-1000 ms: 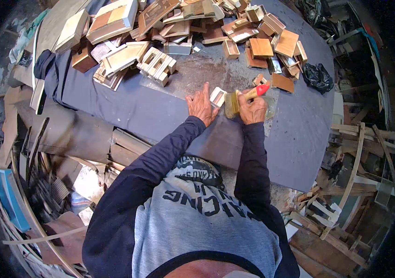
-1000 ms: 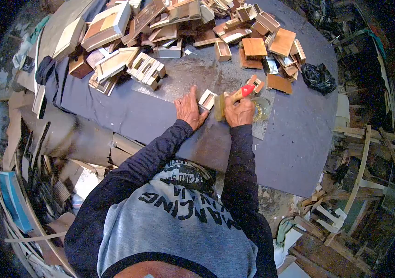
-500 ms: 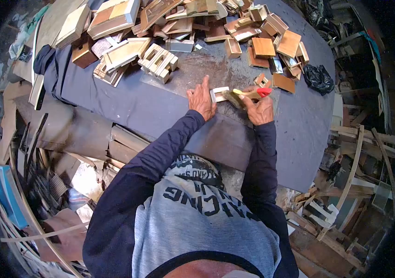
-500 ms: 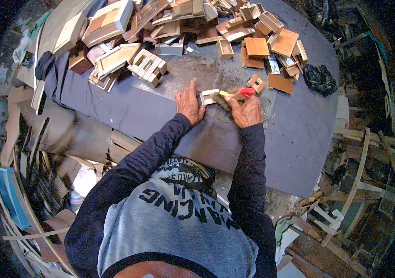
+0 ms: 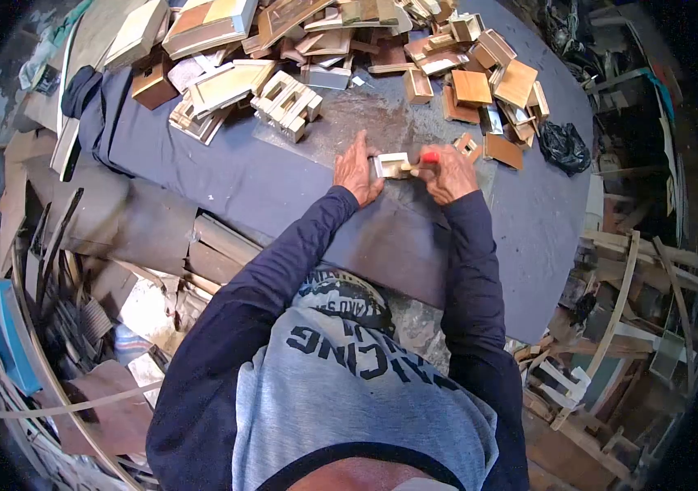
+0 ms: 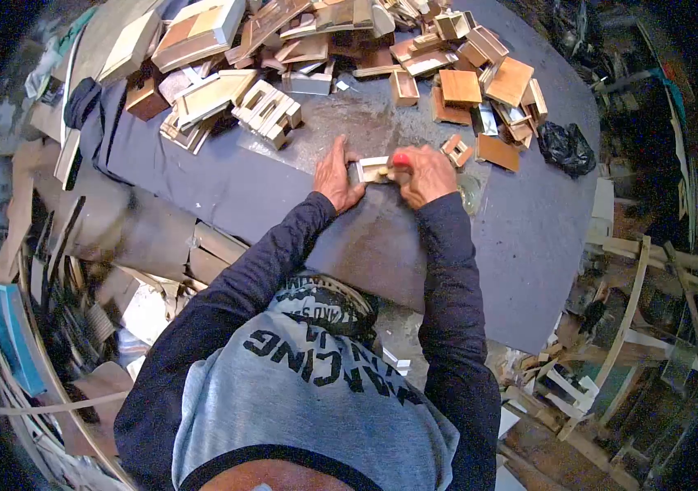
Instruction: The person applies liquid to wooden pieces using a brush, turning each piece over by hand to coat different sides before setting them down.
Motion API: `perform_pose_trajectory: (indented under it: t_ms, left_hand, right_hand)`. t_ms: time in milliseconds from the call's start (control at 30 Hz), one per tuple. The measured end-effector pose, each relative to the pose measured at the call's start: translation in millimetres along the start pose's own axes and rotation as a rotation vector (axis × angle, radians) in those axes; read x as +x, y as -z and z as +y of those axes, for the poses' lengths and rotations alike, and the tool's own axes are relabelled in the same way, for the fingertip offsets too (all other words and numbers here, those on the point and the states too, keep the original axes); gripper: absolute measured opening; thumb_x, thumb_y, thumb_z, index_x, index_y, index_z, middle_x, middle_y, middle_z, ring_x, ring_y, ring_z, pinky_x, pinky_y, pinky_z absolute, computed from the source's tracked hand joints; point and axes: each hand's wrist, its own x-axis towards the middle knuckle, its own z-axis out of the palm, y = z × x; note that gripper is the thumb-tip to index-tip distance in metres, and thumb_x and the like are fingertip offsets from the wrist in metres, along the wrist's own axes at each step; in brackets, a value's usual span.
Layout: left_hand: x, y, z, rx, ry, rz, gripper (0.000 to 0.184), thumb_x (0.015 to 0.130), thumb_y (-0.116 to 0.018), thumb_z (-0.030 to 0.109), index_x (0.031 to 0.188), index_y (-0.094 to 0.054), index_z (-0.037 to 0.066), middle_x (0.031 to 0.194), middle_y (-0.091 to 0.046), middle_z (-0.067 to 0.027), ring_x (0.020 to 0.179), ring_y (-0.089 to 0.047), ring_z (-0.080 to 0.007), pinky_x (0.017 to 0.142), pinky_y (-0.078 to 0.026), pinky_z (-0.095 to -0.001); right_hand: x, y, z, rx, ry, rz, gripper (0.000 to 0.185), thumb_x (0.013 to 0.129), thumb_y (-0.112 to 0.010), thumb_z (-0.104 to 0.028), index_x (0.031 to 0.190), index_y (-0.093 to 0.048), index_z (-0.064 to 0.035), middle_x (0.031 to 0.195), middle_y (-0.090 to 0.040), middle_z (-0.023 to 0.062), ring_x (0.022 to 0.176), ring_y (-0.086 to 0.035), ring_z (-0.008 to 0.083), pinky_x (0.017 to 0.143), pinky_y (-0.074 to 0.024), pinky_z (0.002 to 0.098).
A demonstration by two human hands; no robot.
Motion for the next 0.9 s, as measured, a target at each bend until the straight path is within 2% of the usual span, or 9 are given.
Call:
perform_pose_trajectory:
  t_ms: [67,100,267,333,467,533,800,867,900]
  left_hand:
    - [0,0,3,0.035,0.017,0.019,0.100,0.066,-0.075,0.014,0.143,-0.014,-0.004,0.112,-0.063,-0.0118,0.111,-0.053,-0.0365,0.096,-0.037,-0.0502]
    - [-1,-1,3,0.034,0.023,0.020,0.100,0.066,-0.075,0.014,0.143,-0.014,-0.004,0.112,-0.063,-0.0118,0.111,-0.053,-0.0365,0.096,-0.037,-0.0502]
    - [1,1,1,-0.017,0.011,0.017,0.097,0.065,-0.075,0.013,0.142,-0.017,-0.004,0.112,-0.063,-0.0124,0.109,-0.055,-0.0367,0.095,-0.038,-0.0495]
    - [2,0,3,-0.019,0.005,0.027,0.097,0.065,-0.075,0.012,0.142,-0.017,-0.004,0.112,-0.063,-0.0126,0.108,-0.055,-0.0366,0.095,-0.038,-0.0492]
    - [0,0,2,-0.033,-0.009,0.038,0.096,0.065,-0.074,0.011,0.142,-0.017,-0.004,0.111,-0.063,-0.0133,0.108,-0.055,-0.0364,0.094,-0.038,-0.0486]
    - [-3,0,1,-0.049,-0.014,0.028,0.096,0.065,-0.074,0.011,0.142,-0.017,-0.004,0.111,-0.063,-0.0135,0.107,-0.055,-0.0364,0.094,-0.039,-0.0483]
    - [-3,3,-2,-0.093,-0.020,0.029,0.096,0.067,-0.072,0.011,0.142,-0.015,-0.003,0.114,-0.062,-0.0144,0.104,-0.056,-0.0367,0.093,-0.039,-0.0477]
    - [-2,2,-3,-0.110,0.010,-0.002,0.097,0.067,-0.073,0.012,0.143,-0.014,-0.003,0.115,-0.062,-0.0133,0.108,-0.054,-0.0370,0.095,-0.038,-0.0487]
    - [-2,3,-1,-0.113,0.009,-0.001,0.097,0.067,-0.073,0.012,0.143,-0.014,-0.003,0.115,-0.062,-0.0133,0.108,-0.054,-0.0370,0.095,-0.038,-0.0487]
  right_hand:
    - [3,3,6,0.183,0.011,0.008,0.017,0.074,-0.067,-0.011,0.090,-0.065,-0.0154,0.085,-0.066,0.0076,0.083,-0.061,0.0312,0.074,-0.0497,0.0415]
    - [4,4,0,0.093,0.121,0.035,0.016,0.074,-0.066,-0.013,0.090,-0.065,-0.0149,0.086,-0.066,0.0092,0.082,-0.061,0.0327,0.074,-0.0495,0.0432]
    - [4,-21,6,-0.011,0.103,0.024,0.019,0.076,-0.070,-0.025,0.090,-0.065,-0.0129,0.085,-0.065,0.0131,0.085,-0.061,0.0347,0.075,-0.0494,0.0447]
    - [6,-19,9,0.092,-0.065,-0.046,0.019,0.076,-0.068,-0.023,0.091,-0.064,-0.0117,0.083,-0.064,0.0147,0.085,-0.061,0.0355,0.074,-0.0499,0.0463]
    - [5,-23,0,0.068,-0.043,-0.003,0.023,0.077,-0.067,-0.025,0.092,-0.062,-0.0096,0.085,-0.064,0.0159,0.082,-0.062,0.0363,0.072,-0.0500,0.0477]
    - [6,-31,-7,-0.051,-0.136,0.145,0.028,0.078,-0.067,-0.030,0.093,-0.061,-0.0079,0.086,-0.063,0.0161,0.082,-0.063,0.0366,0.071,-0.0502,0.0477]
    - [9,-38,20,0.058,-0.324,0.077,0.036,0.078,-0.069,-0.035,0.094,-0.064,-0.0027,0.087,-0.066,0.0198,0.084,-0.064,0.0376,0.075,-0.0512,0.0445]
    - [6,-34,32,0.337,-0.349,0.058,0.039,0.078,-0.069,-0.036,0.096,-0.065,-0.0018,0.086,-0.067,0.0195,0.082,-0.065,0.0328,0.075,-0.0517,0.0392]
    - [4,-28,29,0.442,-0.341,0.043,0.034,0.078,-0.071,-0.030,0.096,-0.066,-0.0020,0.084,-0.067,0.0135,0.079,-0.065,0.0250,0.075,-0.0512,0.0345]
